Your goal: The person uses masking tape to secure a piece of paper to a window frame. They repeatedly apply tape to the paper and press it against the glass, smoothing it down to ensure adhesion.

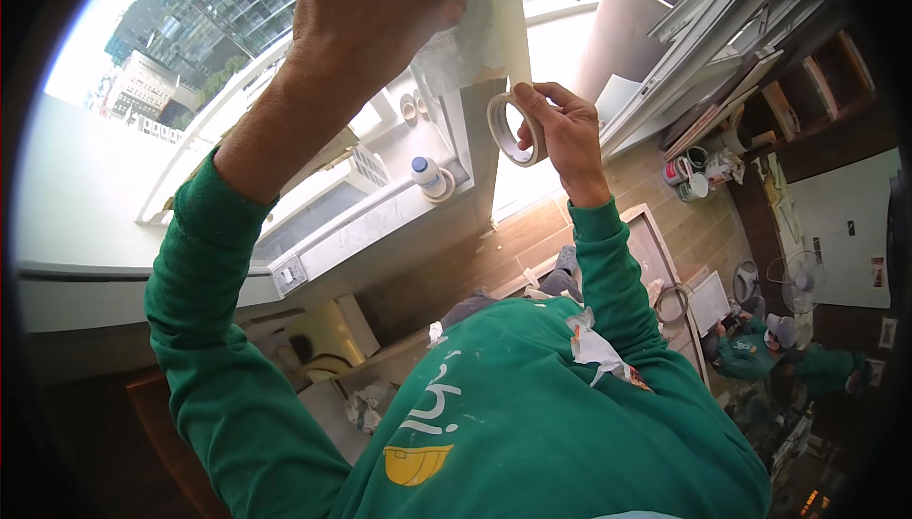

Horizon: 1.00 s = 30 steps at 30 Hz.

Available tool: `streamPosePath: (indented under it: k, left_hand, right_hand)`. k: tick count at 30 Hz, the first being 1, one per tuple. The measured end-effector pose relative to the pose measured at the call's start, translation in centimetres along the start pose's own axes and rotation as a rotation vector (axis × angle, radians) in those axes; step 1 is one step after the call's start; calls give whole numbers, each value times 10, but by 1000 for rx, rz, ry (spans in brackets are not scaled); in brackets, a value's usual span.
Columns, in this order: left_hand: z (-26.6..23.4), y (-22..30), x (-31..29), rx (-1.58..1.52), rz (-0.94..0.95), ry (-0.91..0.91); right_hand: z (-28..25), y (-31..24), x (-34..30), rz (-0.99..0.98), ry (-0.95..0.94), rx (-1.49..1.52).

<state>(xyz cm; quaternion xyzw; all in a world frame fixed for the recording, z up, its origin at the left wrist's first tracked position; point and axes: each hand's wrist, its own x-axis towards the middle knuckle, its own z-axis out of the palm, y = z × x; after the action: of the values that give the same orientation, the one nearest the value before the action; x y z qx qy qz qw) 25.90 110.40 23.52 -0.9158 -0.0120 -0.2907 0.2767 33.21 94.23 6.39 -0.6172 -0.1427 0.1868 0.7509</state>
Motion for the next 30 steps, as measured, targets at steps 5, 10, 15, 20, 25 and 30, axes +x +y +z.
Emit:
streamPosePath:
  k: [5, 10, 15, 20, 25, 30]
  left_hand:
    - [14, -7, -2, -60, 59, 62]
    - [17, -6, -1, -149, 32, 37]
    - [14, -5, 2, -62, 28, -29]
    - [13, -5, 0, -57, 28, 44]
    - [8, -1, 0, -23, -4, -26]
    - [8, 0, 0, 35, 1, -33]
  right_hand:
    - [-1, -9, -6, 5, 70, -86]
    - [4, -7, -3, 5, 66, -81]
    - [8, 0, 10, -16, 70, -121]
    - [14, 2, 19, 1, 73, -71]
    - [17, -2, 25, 22, 60, -89]
    - [12, -7, 30, 65, 14, -145]
